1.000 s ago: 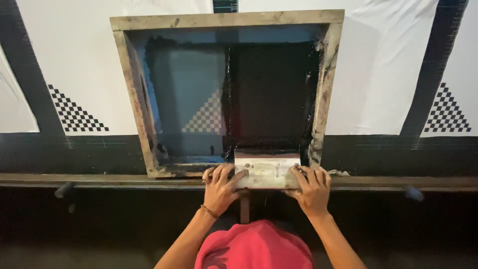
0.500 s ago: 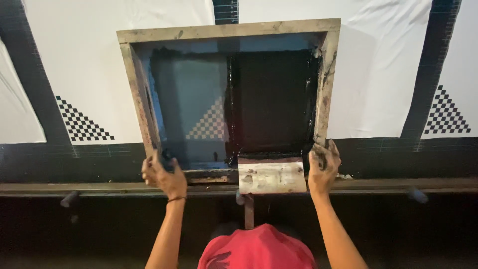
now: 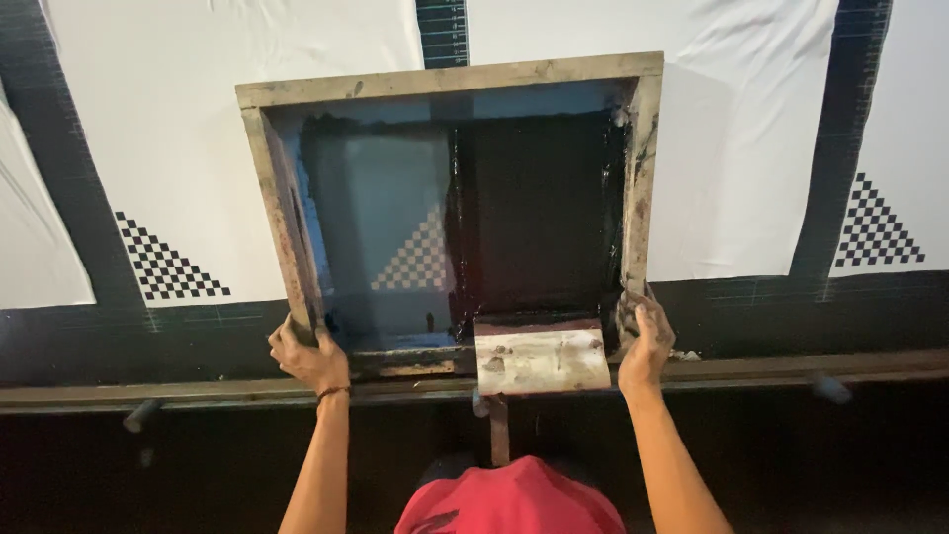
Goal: Performing manual screen printing by positioning a frame and using a squeegee to apply ink.
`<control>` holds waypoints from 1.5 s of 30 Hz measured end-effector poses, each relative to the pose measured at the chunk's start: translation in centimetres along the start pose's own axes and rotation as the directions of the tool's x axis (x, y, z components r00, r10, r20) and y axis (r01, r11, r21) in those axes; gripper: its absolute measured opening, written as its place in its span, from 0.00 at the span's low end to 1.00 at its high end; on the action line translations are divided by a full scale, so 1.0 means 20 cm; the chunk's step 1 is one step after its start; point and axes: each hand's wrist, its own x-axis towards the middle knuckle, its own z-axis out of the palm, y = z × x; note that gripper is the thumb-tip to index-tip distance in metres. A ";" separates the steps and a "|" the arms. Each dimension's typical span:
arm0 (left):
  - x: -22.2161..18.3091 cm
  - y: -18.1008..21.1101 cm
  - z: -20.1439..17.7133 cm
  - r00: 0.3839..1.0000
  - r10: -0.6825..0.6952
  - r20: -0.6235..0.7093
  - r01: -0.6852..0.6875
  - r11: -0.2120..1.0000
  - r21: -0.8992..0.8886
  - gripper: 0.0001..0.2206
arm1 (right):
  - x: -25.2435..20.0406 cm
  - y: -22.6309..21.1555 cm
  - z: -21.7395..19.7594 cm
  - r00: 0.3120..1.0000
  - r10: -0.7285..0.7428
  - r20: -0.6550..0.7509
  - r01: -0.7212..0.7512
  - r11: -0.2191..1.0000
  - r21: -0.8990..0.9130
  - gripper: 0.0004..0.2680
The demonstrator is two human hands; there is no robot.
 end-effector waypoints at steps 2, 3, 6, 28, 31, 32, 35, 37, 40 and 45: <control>0.01 -0.01 -0.01 1.000 0.015 0.004 -0.015 0.999 -0.039 0.22 | -0.02 -0.11 0.02 1.000 0.009 -0.003 -0.008 1.000 0.023 0.14; 0.02 -0.02 -0.02 1.000 0.029 0.008 -0.029 0.997 -0.075 0.22 | -0.03 -0.17 0.03 1.000 0.018 -0.004 -0.018 0.999 0.044 0.14; 0.00 -0.04 -0.04 0.999 0.023 -0.024 -0.025 0.997 -0.080 0.22 | -0.03 -0.15 0.03 0.999 0.034 0.004 -0.034 0.998 0.048 0.14; -0.09 0.40 -0.34 0.998 -0.015 -0.069 0.007 0.993 -0.115 0.21 | 0.08 0.01 -0.18 0.971 0.240 0.007 -0.238 0.957 0.164 0.15; -0.11 0.42 -0.34 0.996 -0.004 -0.094 -0.002 0.997 -0.073 0.21 | 0.12 0.08 -0.22 0.958 0.285 -0.042 -0.270 0.939 0.213 0.17; -0.12 0.44 -0.34 0.995 -0.011 -0.104 0.005 0.998 -0.064 0.21 | 0.14 0.12 -0.25 0.946 0.319 -0.050 -0.300 0.926 0.227 0.15; -0.16 0.52 -0.36 0.992 -0.001 -0.123 -0.005 0.999 -0.049 0.20 | 0.14 -0.24 -0.17 0.921 0.386 -0.053 -0.359 0.894 0.268 0.12; -0.19 0.60 -0.39 0.991 0.014 -0.132 -0.020 0.999 -0.043 0.20 | 0.16 -0.28 -0.19 0.907 0.418 -0.048 -0.387 0.874 0.293 0.12; -0.23 0.70 -0.41 0.987 0.009 -0.158 -0.015 0.999 -0.036 0.20 | 0.26 -0.02 -0.33 0.917 0.399 0.016 -0.391 0.888 0.240 0.12; -0.34 0.72 -0.42 0.979 0.025 -0.202 -0.024 1.000 0.004 0.19 | 0.33 0.23 -0.48 0.900 0.436 0.004 -0.416 0.856 0.307 0.11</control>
